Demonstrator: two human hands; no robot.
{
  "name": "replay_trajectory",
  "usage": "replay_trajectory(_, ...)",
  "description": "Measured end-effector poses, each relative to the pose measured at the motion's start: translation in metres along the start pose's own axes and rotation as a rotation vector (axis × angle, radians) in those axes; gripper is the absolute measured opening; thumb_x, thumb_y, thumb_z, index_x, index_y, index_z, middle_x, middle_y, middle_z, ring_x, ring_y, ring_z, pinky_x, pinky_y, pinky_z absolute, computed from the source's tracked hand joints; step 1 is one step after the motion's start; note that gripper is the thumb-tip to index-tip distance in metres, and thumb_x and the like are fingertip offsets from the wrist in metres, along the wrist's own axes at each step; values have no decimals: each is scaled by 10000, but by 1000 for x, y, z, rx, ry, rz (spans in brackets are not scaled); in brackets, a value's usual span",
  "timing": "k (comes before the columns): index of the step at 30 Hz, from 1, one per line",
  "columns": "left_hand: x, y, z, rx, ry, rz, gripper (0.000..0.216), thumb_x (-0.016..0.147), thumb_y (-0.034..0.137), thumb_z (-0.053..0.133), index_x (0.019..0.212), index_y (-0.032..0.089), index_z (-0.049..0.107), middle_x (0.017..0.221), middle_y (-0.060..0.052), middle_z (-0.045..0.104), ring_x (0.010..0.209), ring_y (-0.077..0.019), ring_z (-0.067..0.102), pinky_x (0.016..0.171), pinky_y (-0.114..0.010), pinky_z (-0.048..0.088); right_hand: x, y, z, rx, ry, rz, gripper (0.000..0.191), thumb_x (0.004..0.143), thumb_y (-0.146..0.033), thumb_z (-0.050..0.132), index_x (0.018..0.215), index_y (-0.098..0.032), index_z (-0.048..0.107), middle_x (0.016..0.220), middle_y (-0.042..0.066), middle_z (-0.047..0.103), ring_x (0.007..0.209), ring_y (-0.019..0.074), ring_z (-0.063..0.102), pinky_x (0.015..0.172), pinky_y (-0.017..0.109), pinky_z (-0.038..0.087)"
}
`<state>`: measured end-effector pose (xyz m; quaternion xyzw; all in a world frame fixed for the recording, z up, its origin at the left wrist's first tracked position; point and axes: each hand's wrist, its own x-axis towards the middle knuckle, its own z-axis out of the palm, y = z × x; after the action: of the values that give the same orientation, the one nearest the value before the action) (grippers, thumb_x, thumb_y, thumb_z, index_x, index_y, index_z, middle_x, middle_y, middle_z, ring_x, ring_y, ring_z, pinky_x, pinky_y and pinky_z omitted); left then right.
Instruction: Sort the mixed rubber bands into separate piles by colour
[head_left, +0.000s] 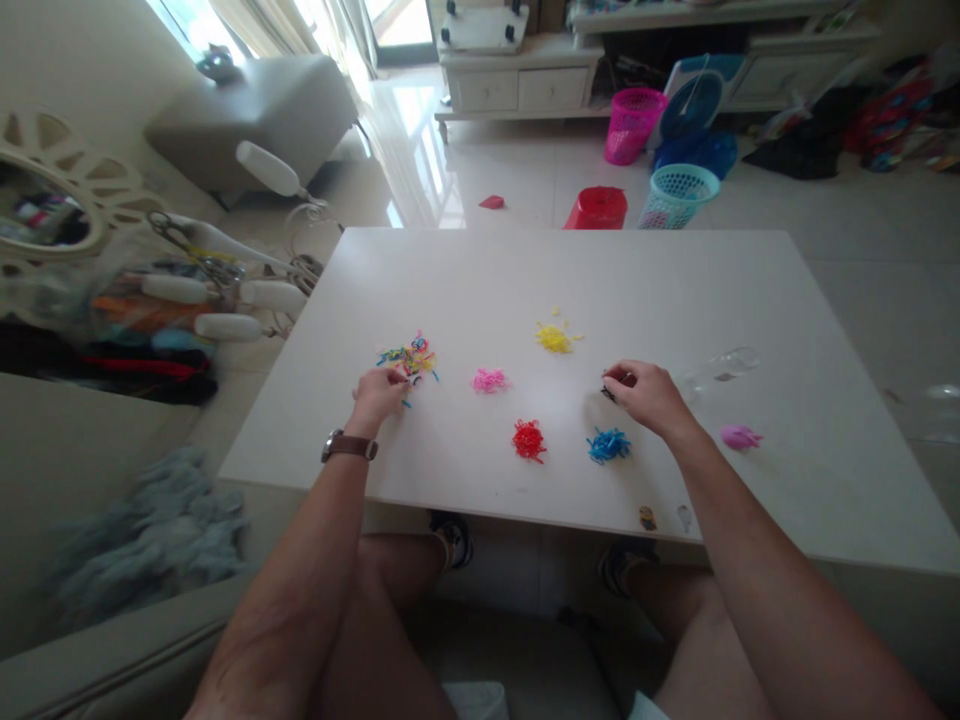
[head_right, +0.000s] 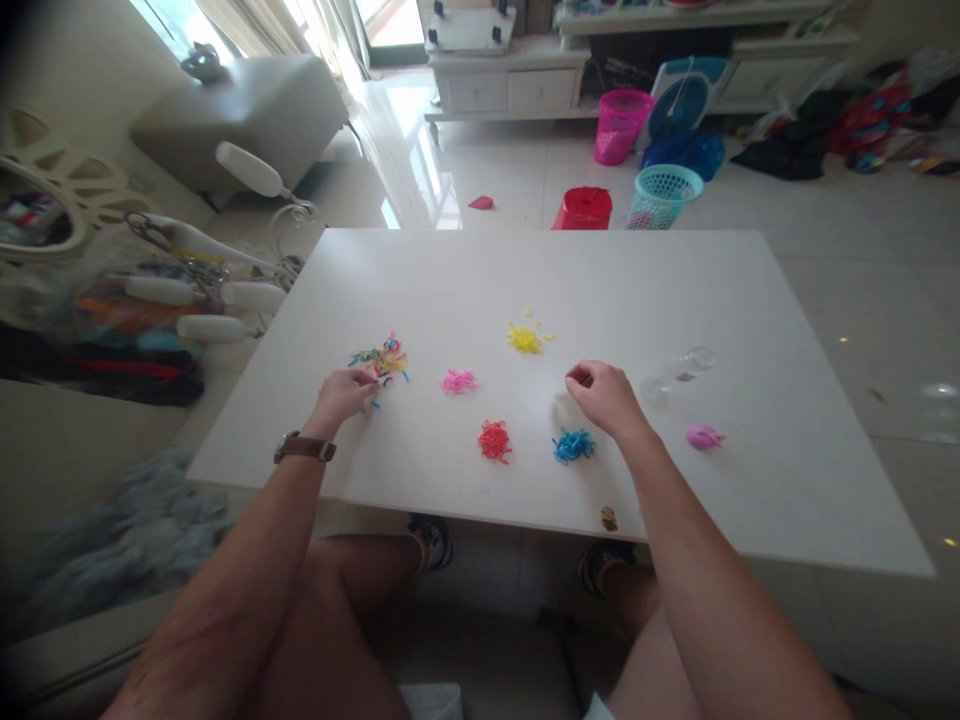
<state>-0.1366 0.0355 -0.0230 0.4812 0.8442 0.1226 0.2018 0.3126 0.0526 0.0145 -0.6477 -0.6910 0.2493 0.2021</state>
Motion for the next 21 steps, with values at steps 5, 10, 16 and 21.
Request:
replay_trajectory(5, 1, 1, 1, -552, -31, 33, 215, 692, 311, 729, 800, 125, 730, 760, -78, 719, 734, -200, 649, 680, -293, 474, 0, -1, 0, 2, -3, -1, 171, 792, -298, 597, 813, -197, 733, 771, 38, 727, 701, 172, 626, 720, 296, 469)
replay_trajectory(10, -7, 14, -1, -1030, -244, -23, 215, 722, 264, 753, 859, 104, 711, 909, -118, 736, 772, -161, 681, 752, -288, 543, -1, -6, 0, -10, -22, 18, 160, 798, -289, 602, 813, -196, 731, 777, 37, 724, 714, 174, 629, 714, 294, 465)
replay_trajectory(16, -22, 43, 0, -1149, -403, -57, 125, 818, 129, 669, 938, 116, 700, 1032, -128, 728, 908, -153, 706, 928, -311, 552, -2, -18, 6, 0, -68, -50, 142, 815, -265, 600, 828, -198, 724, 789, 36, 723, 712, 168, 638, 697, 283, 474)
replay_trajectory(21, -26, 58, -2, -1186, -415, -45, 131, 801, 107, 625, 915, 109, 690, 1002, -127, 721, 881, -154, 704, 909, -313, 562, -2, -24, 14, -1, -122, -116, 126, 826, -254, 602, 832, -201, 716, 830, 40, 728, 720, 165, 646, 707, 278, 488)
